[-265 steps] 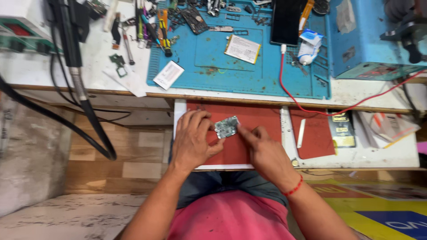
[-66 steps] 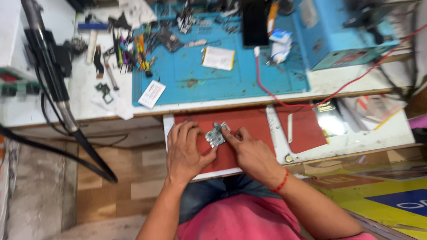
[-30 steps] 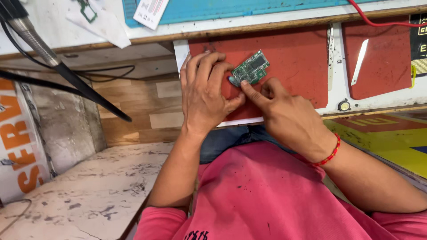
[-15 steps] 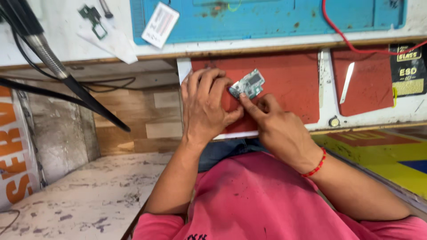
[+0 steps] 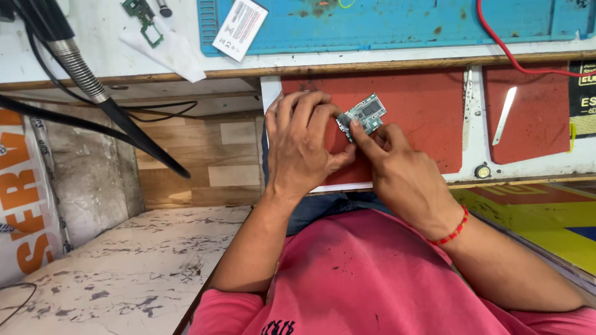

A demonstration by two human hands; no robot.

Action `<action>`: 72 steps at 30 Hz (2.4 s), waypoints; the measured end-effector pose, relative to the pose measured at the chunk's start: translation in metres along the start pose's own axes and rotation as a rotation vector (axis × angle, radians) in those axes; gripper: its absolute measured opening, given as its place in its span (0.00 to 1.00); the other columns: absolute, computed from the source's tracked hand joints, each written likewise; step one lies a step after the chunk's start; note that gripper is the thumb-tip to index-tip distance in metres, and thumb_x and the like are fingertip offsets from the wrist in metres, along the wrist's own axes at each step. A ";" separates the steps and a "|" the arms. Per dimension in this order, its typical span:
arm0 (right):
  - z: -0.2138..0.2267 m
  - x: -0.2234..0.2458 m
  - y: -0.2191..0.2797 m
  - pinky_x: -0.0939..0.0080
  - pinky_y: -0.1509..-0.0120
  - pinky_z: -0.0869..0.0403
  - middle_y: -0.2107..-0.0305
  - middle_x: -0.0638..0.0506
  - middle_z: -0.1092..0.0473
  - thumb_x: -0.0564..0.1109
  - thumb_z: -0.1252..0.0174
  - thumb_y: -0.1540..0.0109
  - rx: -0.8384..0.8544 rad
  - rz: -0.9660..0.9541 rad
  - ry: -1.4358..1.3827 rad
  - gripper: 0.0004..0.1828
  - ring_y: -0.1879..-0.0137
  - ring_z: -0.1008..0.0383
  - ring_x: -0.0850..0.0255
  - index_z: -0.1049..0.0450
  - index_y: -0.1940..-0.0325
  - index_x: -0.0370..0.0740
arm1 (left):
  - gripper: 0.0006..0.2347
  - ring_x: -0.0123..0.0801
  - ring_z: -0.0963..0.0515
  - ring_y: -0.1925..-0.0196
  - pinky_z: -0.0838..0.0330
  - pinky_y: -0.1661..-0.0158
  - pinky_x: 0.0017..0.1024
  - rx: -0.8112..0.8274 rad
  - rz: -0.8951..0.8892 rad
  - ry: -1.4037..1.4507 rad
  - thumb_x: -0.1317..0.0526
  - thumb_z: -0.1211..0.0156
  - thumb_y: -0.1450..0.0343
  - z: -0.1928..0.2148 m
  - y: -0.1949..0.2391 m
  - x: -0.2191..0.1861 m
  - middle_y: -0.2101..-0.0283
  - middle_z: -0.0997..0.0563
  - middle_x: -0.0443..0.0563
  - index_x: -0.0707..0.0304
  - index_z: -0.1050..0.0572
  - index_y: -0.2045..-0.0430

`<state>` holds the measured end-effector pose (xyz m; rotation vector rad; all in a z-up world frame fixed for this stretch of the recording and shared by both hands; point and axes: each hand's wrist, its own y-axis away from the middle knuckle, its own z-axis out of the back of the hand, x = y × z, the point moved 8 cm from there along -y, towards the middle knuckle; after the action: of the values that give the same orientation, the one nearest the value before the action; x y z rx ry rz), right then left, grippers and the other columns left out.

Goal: The person repeatedly rubs a small electronic component on a red mat using a purple tool, likely to clean or remove residue. The person holds the component with one hand and scrubs it with the other, occasionally adjusting its position on the mat.

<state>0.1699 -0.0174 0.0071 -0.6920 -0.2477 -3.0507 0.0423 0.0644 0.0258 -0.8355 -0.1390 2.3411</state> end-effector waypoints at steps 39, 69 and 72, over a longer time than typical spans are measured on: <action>0.017 -0.018 0.002 0.43 0.67 0.25 0.59 0.43 0.30 0.35 0.49 0.39 -0.116 -0.016 0.002 0.33 0.69 0.25 0.42 0.32 0.29 0.50 | 0.23 0.47 0.29 0.41 0.40 0.39 0.50 -0.018 -0.014 -0.015 0.50 0.22 0.44 0.004 0.000 -0.006 0.49 0.24 0.51 0.60 0.22 0.61; 0.015 -0.025 0.003 0.42 0.62 0.24 0.56 0.45 0.29 0.41 0.51 0.38 -0.085 -0.061 -0.037 0.28 0.66 0.22 0.41 0.32 0.32 0.55 | 0.20 0.48 0.29 0.43 0.40 0.39 0.48 -0.084 -0.029 0.005 0.52 0.23 0.44 0.008 0.006 -0.013 0.50 0.24 0.53 0.62 0.22 0.66; 0.011 -0.022 -0.003 0.42 0.63 0.24 0.56 0.45 0.29 0.40 0.52 0.39 -0.056 0.004 -0.039 0.30 0.66 0.22 0.41 0.33 0.32 0.54 | 0.20 0.47 0.29 0.43 0.41 0.38 0.48 -0.070 -0.018 -0.010 0.52 0.23 0.45 0.006 0.005 -0.009 0.50 0.24 0.53 0.62 0.22 0.67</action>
<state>0.1941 -0.0136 0.0070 -0.7539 -0.1623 -3.0538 0.0409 0.0555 0.0340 -0.8523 -0.2329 2.3355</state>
